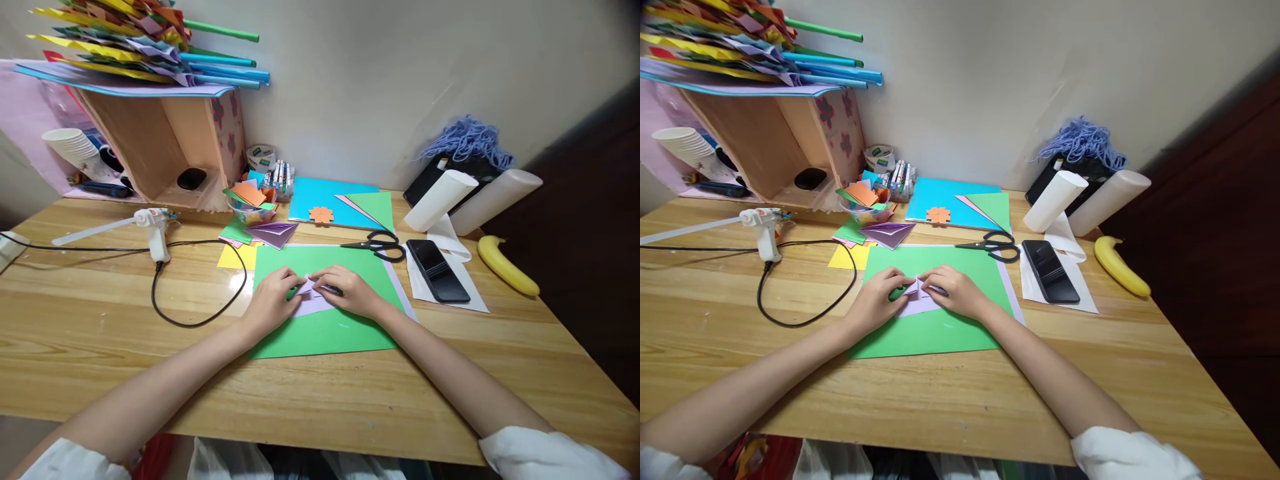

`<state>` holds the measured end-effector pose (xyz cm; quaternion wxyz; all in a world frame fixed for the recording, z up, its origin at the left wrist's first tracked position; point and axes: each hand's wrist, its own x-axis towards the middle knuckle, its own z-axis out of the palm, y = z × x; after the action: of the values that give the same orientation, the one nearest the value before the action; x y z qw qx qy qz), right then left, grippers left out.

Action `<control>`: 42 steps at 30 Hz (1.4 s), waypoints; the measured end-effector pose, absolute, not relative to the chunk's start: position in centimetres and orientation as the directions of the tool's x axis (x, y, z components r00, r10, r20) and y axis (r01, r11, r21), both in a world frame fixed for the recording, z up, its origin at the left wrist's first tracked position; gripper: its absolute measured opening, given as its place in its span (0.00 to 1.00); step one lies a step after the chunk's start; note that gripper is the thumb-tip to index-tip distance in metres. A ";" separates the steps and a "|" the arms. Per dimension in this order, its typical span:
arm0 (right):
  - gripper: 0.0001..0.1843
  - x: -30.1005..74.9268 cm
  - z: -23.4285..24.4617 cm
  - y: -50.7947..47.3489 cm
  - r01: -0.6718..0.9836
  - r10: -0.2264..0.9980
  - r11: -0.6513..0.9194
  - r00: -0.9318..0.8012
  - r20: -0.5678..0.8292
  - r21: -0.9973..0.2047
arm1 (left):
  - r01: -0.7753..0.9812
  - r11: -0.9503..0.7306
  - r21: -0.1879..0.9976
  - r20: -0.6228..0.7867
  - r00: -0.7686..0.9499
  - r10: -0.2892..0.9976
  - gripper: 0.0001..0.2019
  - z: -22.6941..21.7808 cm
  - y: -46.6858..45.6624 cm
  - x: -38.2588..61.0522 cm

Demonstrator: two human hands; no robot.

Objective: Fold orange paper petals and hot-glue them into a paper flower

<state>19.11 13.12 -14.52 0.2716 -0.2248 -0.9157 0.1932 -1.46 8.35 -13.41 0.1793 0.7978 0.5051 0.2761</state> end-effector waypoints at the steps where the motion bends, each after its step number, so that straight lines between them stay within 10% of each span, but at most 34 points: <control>1: 0.06 19.1 -14.6 13.1 0.308 0.520 0.822 -0.748 0.412 -0.479 | 0.710 -0.447 0.544 0.268 0.359 0.894 0.12 -13.4 8.4 -1.5; 20: 0.07 18.7 -14.4 12.8 0.373 0.445 0.895 -0.787 0.428 -0.245 | 0.757 -0.639 0.135 0.245 0.600 0.762 0.11 -13.5 8.4 -1.2; 30: 0.09 18.4 -14.1 12.6 0.419 0.371 0.907 -0.843 0.389 0.045 | 0.724 -0.676 0.139 0.283 0.625 0.728 0.10 -13.3 8.8 -1.0; 42: 0.10 18.2 -14.5 12.4 0.411 0.346 0.907 -0.853 0.391 0.095 | 0.765 -0.644 0.017 0.314 0.608 0.729 0.13 -13.1 7.6 -0.4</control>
<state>18.18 12.42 -14.55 0.1860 -0.1976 -0.9585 -0.0877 -0.36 7.60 -13.12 -0.0597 0.8946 0.4174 0.1479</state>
